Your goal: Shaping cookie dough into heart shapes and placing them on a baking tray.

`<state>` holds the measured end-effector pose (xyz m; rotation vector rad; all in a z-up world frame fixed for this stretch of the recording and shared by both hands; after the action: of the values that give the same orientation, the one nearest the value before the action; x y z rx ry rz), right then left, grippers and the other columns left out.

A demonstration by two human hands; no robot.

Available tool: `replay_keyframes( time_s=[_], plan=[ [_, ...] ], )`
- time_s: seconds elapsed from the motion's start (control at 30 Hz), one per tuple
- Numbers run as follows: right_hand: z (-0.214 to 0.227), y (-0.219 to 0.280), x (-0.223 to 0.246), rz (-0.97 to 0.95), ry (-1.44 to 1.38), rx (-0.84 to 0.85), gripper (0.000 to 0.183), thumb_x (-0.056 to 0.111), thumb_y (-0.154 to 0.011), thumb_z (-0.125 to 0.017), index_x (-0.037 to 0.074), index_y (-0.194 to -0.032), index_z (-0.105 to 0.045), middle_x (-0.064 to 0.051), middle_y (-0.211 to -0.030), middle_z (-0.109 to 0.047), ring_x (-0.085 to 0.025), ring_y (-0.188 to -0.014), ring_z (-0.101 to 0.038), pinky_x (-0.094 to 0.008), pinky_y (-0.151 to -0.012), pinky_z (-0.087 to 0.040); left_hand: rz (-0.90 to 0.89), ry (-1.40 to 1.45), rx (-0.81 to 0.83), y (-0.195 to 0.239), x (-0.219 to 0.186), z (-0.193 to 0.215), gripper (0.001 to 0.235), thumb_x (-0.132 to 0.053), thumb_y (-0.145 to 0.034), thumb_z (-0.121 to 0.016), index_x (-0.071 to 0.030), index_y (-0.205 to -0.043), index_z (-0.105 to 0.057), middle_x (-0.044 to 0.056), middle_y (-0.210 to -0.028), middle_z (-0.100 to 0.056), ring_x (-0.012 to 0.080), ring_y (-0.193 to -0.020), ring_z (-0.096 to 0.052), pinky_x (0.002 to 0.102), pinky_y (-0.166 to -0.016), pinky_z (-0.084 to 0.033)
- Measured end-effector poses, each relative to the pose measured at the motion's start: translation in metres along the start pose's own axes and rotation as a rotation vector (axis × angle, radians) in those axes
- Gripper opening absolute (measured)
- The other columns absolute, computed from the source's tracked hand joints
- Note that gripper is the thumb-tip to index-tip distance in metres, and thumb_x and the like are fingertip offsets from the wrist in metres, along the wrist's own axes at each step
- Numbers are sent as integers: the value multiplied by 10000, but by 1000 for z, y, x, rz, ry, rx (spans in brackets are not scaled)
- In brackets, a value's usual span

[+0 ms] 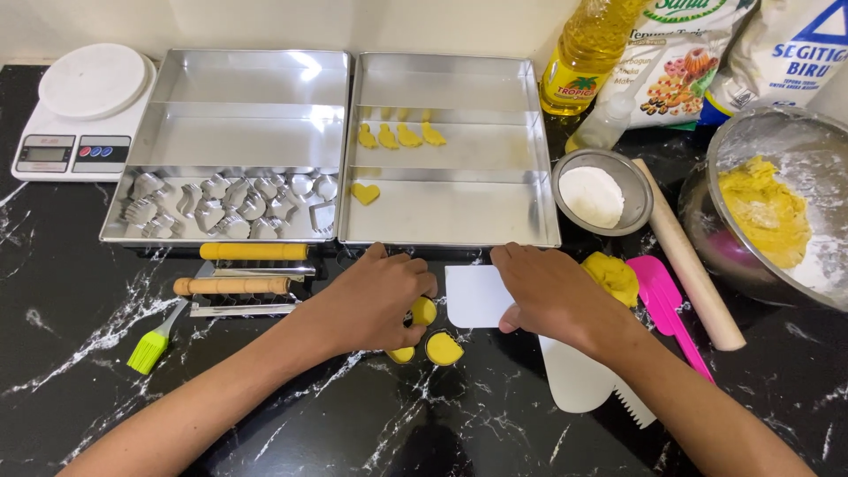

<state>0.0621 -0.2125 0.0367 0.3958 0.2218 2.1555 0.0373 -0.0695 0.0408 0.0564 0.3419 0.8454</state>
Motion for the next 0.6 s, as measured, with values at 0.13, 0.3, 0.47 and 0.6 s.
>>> replay_keyframes(
  time_s=[0.13, 0.3, 0.47, 0.6],
  plan=[
    [1, 1, 1, -10, -7, 9, 598, 251, -651, -871, 26, -1088, -530, -137, -1042, -622, -322, -1062, -613, -422, -882, -483, 2, 16, 0, 1, 1, 0, 423, -291, -710, -796, -30, -1031, -711, 115, -980, -689, 260, -992, -658, 426, -896, -443],
    [-1, 0, -1, -13, -5, 15, 628, 266, -648, -877, 22, -1105, -522, -145, -1038, -614, -332, -1054, -608, -430, -880, -480, 24, 55, 46, 1, 2, 1, 445, -287, -716, -782, -30, -1069, -702, 117, -996, -692, 253, -975, -674, 411, -926, -463],
    [0, 1, 0, 13, 8, -11, 590, 262, -662, -861, 23, -1085, -526, -142, -1020, -619, -333, -1047, -610, -431, -873, -485, 14, 85, -63, 7, 9, 20, 411, -271, -724, -779, -37, -1055, -708, 128, -1009, -703, 275, -977, -679, 443, -944, -468],
    [0, 1, -1, -7, 14, -8, 576, 288, -664, -870, 24, -1051, -535, -142, -1001, -626, -338, -1034, -621, -440, -862, -494, 97, 17, -135, 14, 19, 36, 361, -288, -817, -748, -50, -1085, -697, 122, -1005, -699, 279, -950, -683, 468, -933, -472]
  ],
)
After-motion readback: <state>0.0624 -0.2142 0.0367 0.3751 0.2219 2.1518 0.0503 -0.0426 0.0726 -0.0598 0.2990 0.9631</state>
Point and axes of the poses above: each hand's wrist, its own y-axis away from the middle knuckle, its own z-axis out of the back of the hand, x = y × z, the point moved 8 cm from there along -y, towards the middle knuckle
